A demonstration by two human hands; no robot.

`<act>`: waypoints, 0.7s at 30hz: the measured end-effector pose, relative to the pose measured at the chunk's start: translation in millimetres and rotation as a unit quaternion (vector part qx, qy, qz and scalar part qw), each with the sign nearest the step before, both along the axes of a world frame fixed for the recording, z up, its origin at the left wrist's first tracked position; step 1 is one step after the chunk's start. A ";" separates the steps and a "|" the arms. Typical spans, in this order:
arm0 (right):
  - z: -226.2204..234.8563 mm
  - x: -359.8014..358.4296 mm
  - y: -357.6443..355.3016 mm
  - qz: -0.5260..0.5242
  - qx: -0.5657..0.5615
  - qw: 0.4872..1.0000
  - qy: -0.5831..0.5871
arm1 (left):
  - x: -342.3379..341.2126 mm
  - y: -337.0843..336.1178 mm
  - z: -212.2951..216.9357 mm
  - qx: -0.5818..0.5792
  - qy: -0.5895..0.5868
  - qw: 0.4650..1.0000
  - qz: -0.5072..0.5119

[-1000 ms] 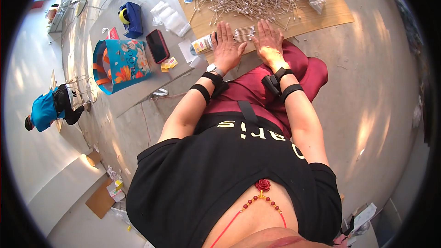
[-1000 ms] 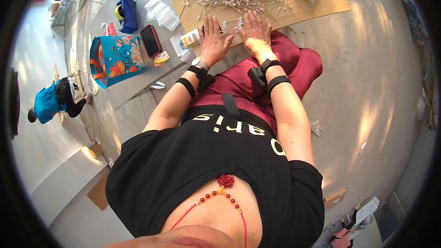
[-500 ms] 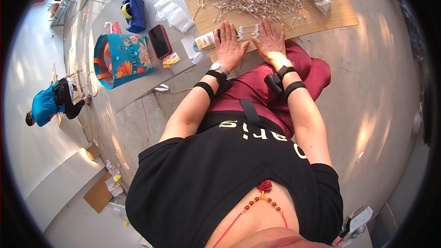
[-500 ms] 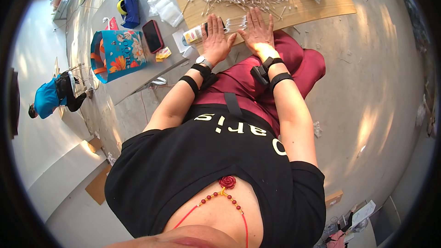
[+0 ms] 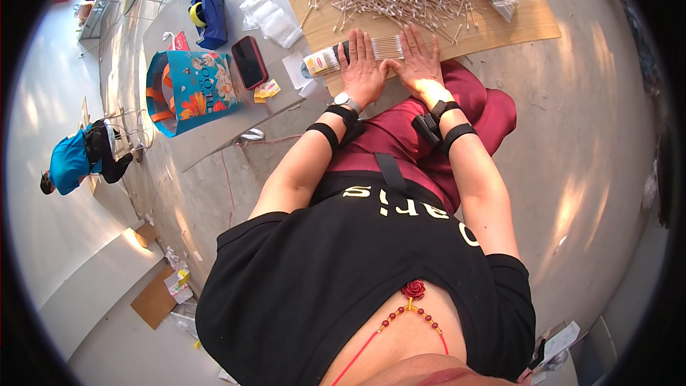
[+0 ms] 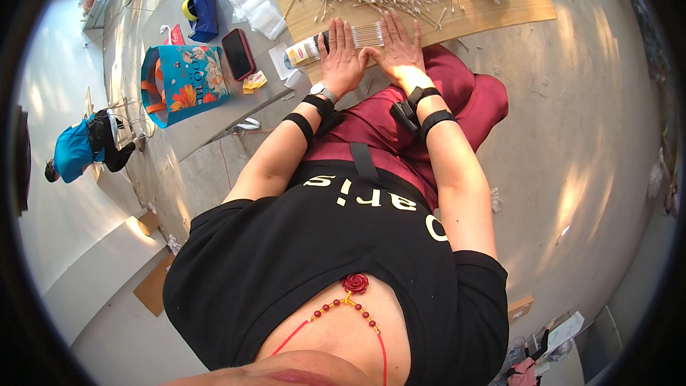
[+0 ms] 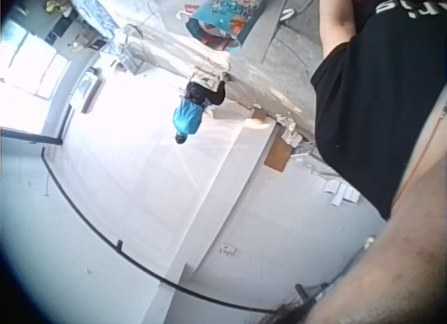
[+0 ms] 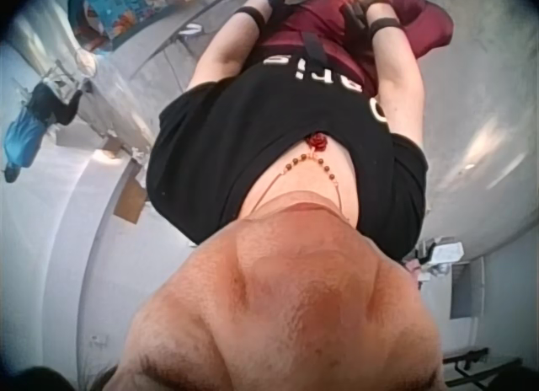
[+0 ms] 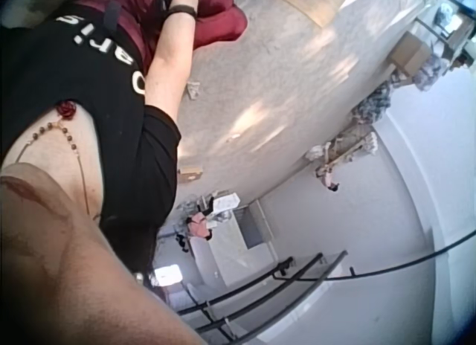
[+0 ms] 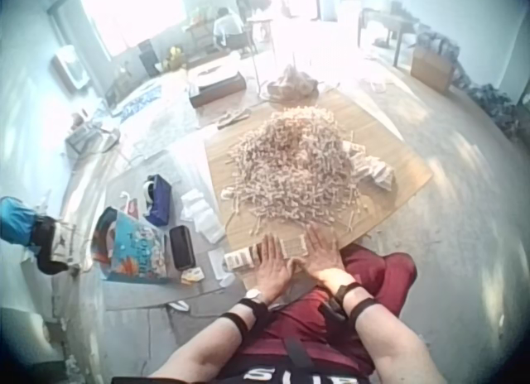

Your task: The person organizes and aligns small white rectangular items on a wooden surface, then presses them together into groups by hand.

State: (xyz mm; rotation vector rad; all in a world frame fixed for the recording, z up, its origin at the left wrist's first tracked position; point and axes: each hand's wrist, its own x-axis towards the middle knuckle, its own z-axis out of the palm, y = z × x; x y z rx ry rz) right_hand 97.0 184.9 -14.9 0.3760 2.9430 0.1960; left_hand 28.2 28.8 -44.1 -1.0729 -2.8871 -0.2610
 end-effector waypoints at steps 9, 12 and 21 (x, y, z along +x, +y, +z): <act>-7.7 1.9 3.4 -0.016 -0.006 1.000 0.026 | -2.2 -3.3 4.5 0.044 -0.033 0.998 0.014; -8.8 0.5 3.7 -0.007 0.000 1.000 0.029 | -3.6 -3.4 3.6 0.044 -0.030 0.999 0.006; -7.1 -1.7 0.1 0.006 0.006 1.000 0.014 | -1.0 -2.9 -0.5 0.039 -0.028 0.999 -0.003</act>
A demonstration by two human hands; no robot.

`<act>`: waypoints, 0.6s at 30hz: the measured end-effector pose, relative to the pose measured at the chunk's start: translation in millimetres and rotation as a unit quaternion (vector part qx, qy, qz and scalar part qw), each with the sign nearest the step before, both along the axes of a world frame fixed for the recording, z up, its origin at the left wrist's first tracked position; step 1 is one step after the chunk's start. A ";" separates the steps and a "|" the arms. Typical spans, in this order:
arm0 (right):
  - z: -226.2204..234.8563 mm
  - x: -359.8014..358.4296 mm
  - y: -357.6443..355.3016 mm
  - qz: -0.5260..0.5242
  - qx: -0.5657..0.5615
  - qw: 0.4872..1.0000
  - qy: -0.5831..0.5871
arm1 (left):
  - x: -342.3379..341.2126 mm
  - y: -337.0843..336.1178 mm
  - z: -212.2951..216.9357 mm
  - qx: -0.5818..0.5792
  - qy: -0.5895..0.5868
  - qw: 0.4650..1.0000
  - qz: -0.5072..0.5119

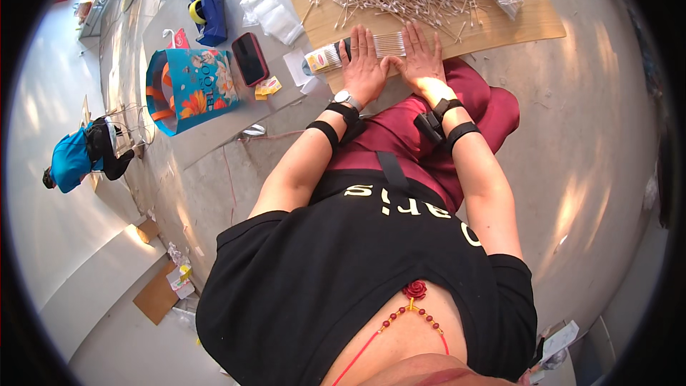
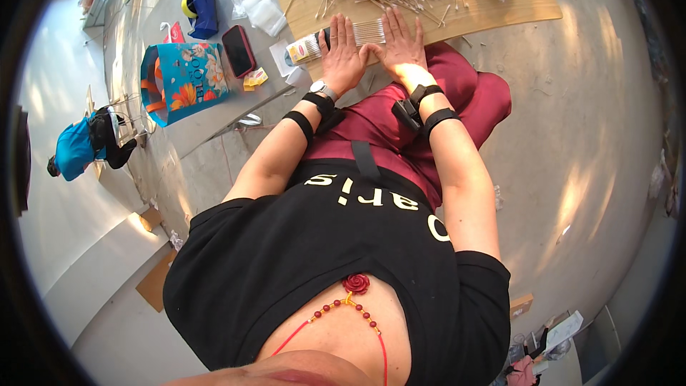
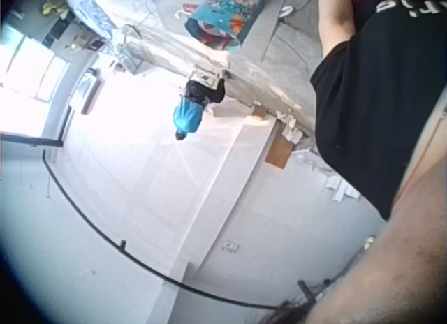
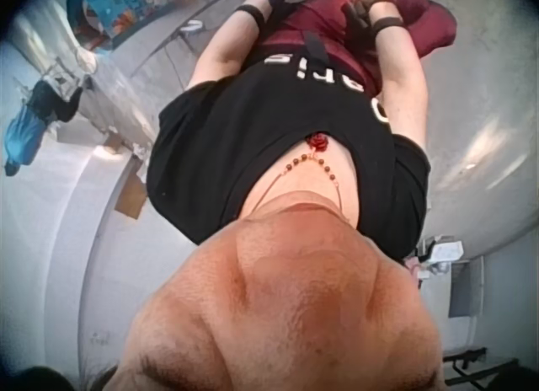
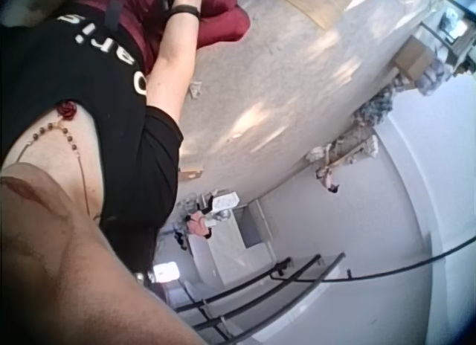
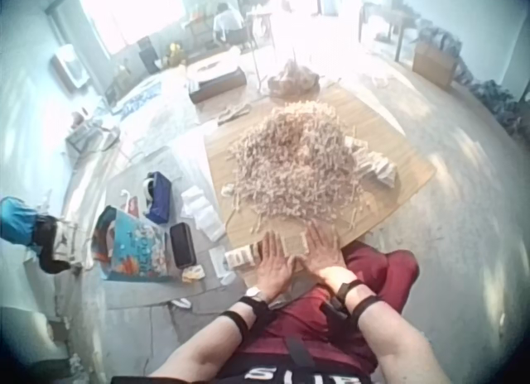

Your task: The person organizes and aligns small white rectangular items on a wooden surface, then presses them together into groups by hand.

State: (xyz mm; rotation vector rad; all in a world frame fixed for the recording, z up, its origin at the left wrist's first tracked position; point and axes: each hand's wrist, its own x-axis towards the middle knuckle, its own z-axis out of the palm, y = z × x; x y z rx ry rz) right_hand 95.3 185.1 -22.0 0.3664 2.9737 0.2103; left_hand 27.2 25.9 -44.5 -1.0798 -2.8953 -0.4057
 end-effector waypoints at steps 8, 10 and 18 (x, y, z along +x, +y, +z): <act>-4.3 -1.0 1.1 -0.004 -0.003 1.000 0.003 | -0.9 1.2 -1.3 0.002 0.005 1.000 0.003; -4.3 -0.6 2.3 0.002 -0.018 1.000 0.024 | -2.5 -0.3 -0.6 0.020 -0.013 1.000 0.005; -3.9 1.2 -0.1 0.003 -0.037 0.999 0.039 | -2.2 1.1 -0.2 0.010 -0.003 1.000 0.003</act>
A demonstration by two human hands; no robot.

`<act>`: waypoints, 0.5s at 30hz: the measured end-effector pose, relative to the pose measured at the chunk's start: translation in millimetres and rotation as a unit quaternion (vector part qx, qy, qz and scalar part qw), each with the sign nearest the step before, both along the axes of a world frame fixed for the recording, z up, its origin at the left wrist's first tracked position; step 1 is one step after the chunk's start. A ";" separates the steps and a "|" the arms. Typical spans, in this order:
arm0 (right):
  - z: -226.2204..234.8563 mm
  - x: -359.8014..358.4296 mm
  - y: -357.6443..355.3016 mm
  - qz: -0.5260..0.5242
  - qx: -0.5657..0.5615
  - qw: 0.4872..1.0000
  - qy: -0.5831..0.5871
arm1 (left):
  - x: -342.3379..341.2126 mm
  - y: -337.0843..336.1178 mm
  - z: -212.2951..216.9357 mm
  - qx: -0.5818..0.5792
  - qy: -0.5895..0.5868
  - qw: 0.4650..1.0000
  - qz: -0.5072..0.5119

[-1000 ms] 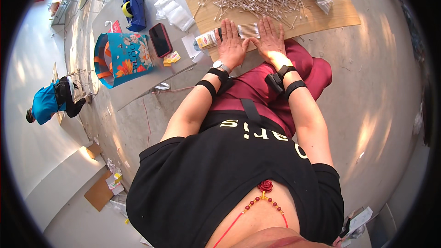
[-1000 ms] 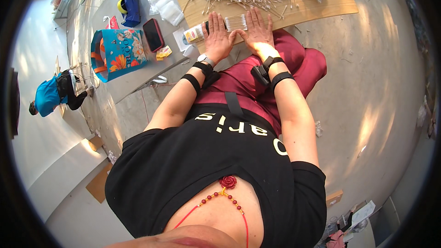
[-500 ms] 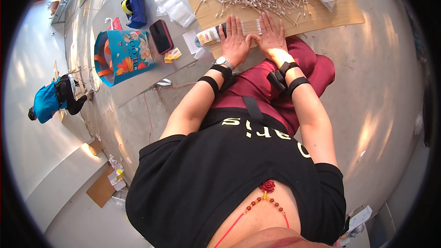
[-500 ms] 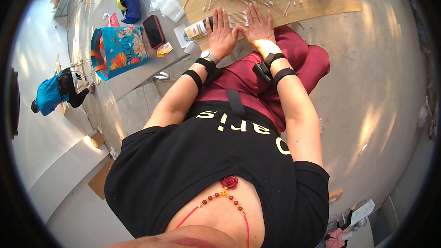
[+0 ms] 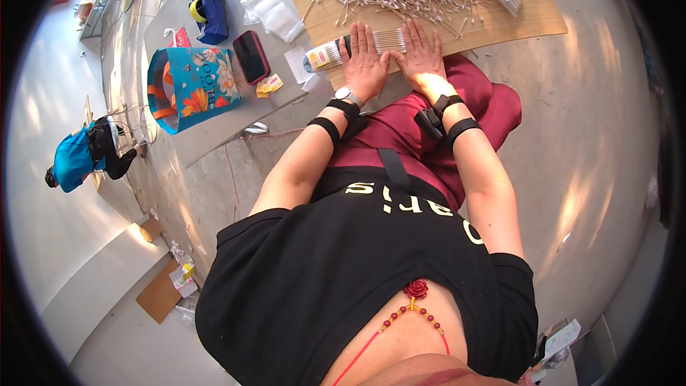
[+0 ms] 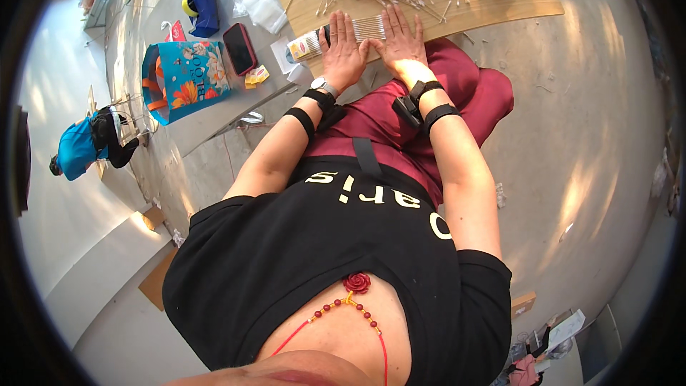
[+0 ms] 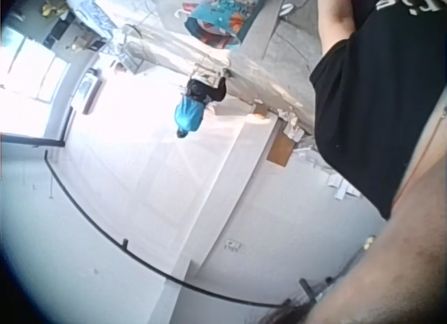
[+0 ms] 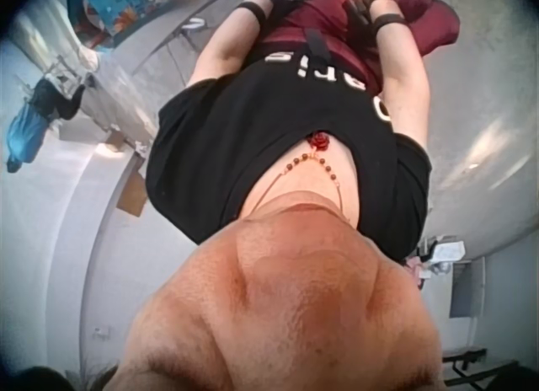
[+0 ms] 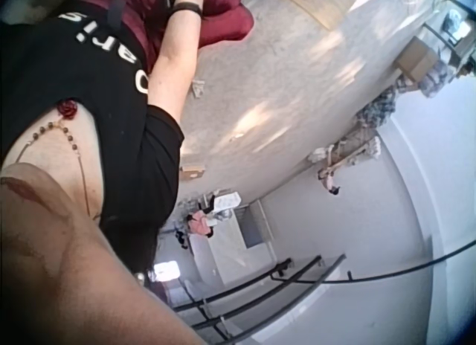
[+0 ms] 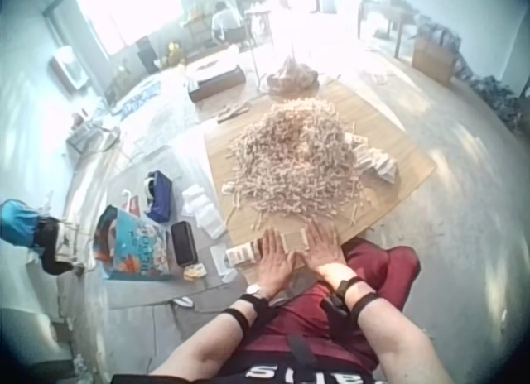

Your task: The person organizes and aligns small white rectangular items on a wooden surface, then presses them together into groups by hand.

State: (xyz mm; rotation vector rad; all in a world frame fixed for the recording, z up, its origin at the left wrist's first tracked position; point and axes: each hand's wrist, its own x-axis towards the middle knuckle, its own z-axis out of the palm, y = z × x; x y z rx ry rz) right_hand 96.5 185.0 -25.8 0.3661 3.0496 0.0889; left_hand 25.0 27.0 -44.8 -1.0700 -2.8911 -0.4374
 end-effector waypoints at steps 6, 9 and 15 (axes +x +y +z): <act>0.5 -2.2 -5.2 -0.012 0.005 1.000 -0.018 | 1.5 -0.2 -1.9 0.004 0.022 1.000 0.002; -0.5 -1.8 -4.0 -0.010 0.000 1.000 -0.008 | 1.2 0.4 -1.3 0.007 0.025 1.000 0.001; -7.2 -1.5 0.7 -0.011 -0.005 1.000 0.020 | -1.3 -1.7 3.5 0.023 0.001 1.000 0.004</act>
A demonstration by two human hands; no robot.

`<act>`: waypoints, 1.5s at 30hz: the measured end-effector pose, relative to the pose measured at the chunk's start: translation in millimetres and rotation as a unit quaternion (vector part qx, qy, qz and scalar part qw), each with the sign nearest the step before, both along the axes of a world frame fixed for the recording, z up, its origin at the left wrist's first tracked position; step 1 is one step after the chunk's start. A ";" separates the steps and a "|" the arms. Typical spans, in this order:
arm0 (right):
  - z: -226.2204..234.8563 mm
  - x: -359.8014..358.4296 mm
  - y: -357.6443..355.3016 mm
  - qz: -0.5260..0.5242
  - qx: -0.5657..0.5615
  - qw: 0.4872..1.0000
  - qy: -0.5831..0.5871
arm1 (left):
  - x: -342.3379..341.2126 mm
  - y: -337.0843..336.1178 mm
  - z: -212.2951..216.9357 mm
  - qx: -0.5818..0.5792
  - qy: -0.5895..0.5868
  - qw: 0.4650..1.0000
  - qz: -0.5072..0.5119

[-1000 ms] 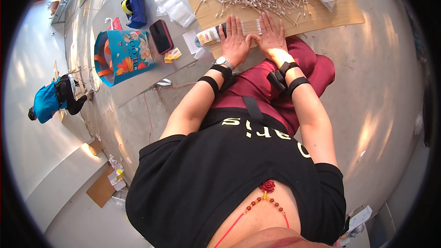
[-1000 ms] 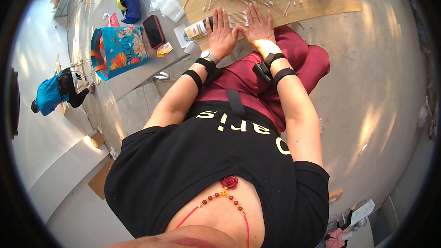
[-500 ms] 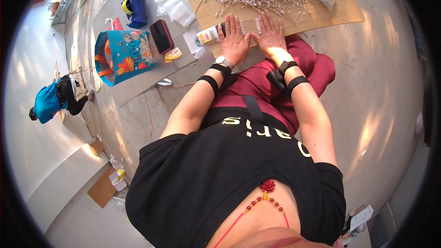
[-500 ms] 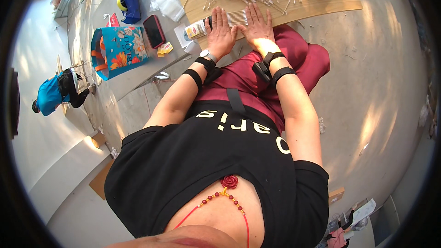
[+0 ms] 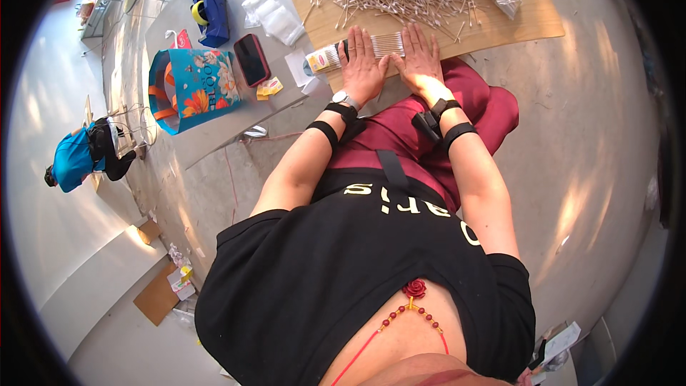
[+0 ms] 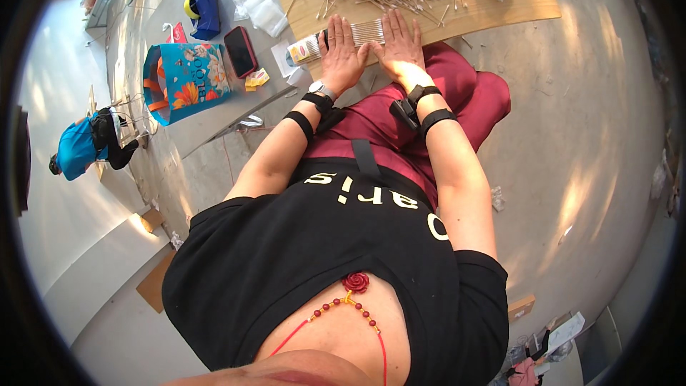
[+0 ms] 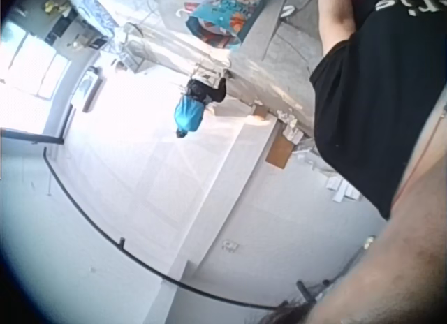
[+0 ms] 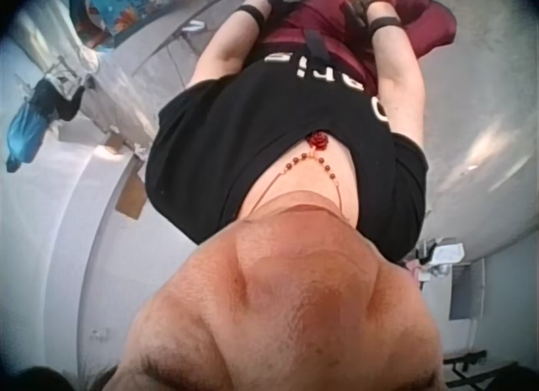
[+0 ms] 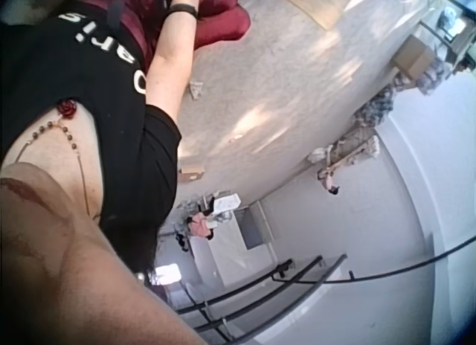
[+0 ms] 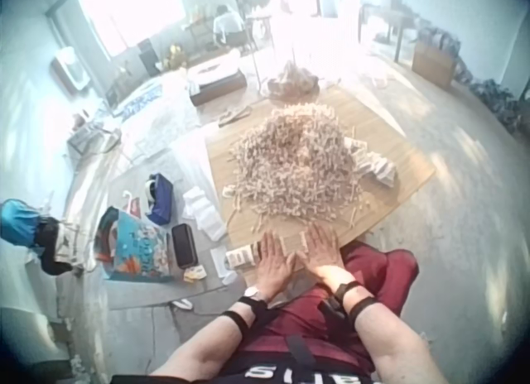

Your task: The person organizes and aligns small white rectangular items on a wooden surface, then presses them together into groups by hand.

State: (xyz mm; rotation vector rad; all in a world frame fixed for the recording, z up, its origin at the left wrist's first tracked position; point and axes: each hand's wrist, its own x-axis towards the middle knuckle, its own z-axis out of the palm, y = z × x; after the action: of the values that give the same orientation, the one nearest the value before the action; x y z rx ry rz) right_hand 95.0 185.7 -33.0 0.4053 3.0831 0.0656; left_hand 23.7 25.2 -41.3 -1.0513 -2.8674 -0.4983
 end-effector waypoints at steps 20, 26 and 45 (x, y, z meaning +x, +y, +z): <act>-10.4 -0.2 1.0 0.023 -0.143 0.972 0.185 | -0.2 0.2 4.2 0.007 -0.020 1.000 -0.007; 16.6 -6.1 -6.8 0.085 -0.004 0.996 0.015 | -2.8 1.2 11.0 -0.009 0.038 0.998 -0.054; 3.0 -2.4 -8.5 0.084 -0.045 0.995 0.021 | -0.9 5.1 -1.3 0.013 0.007 0.999 -0.042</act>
State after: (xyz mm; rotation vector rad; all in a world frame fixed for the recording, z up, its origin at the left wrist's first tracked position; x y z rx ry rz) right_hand 92.6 177.1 -30.0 0.1461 3.1389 -0.0784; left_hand 22.8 30.3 -42.6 -1.1709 -2.8051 -0.5304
